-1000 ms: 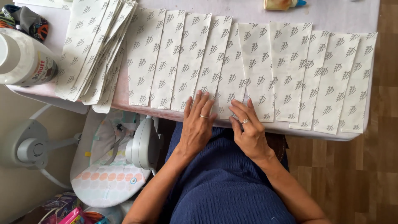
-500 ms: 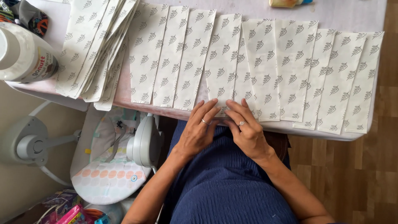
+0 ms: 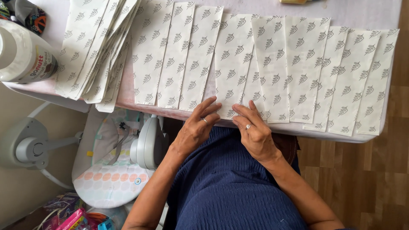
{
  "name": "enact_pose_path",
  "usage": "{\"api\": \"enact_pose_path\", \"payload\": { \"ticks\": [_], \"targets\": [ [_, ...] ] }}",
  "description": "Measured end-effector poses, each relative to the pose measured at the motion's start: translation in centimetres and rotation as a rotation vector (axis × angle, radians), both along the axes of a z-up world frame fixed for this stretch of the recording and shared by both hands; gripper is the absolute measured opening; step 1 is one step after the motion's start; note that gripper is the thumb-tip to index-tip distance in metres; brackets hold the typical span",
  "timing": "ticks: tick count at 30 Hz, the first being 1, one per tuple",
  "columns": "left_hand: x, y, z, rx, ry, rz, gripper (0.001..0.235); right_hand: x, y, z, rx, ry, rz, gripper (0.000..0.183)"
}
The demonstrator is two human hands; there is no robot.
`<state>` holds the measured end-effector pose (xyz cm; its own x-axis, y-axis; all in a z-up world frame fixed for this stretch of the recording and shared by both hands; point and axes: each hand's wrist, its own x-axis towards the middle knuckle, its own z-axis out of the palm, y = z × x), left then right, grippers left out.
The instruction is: Applying glue to the edges of paper strips and folding them to create paper bags.
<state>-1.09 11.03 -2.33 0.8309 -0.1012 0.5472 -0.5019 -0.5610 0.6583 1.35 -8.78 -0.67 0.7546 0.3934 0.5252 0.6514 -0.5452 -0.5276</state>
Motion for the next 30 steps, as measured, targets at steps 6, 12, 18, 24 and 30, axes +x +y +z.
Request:
{"api": "enact_pose_path", "payload": {
  "ticks": [6,12,18,24,30],
  "targets": [
    [0.4,-1.2,0.7,-0.056,0.063,0.073,0.008,0.4,0.7,0.5,0.11,0.11,-0.033,0.009],
    [0.6,-2.3,0.6,-0.198,0.229,0.157,0.013,0.7,1.3,1.9,0.174,0.187,-0.089,0.012],
    [0.6,-2.3,1.0,-0.258,0.292,0.171,0.015,1.5,1.8,2.2,0.176,0.239,-0.119,0.022],
    [0.5,-2.4,1.6,-0.304,0.338,0.185,0.016,1.7,0.9,2.3,0.166,0.324,-0.069,0.015],
    [0.3,-3.4,1.9,-0.162,0.23,0.268,0.009,1.7,0.9,2.2,0.132,0.285,-0.065,0.017]
  ]
}}
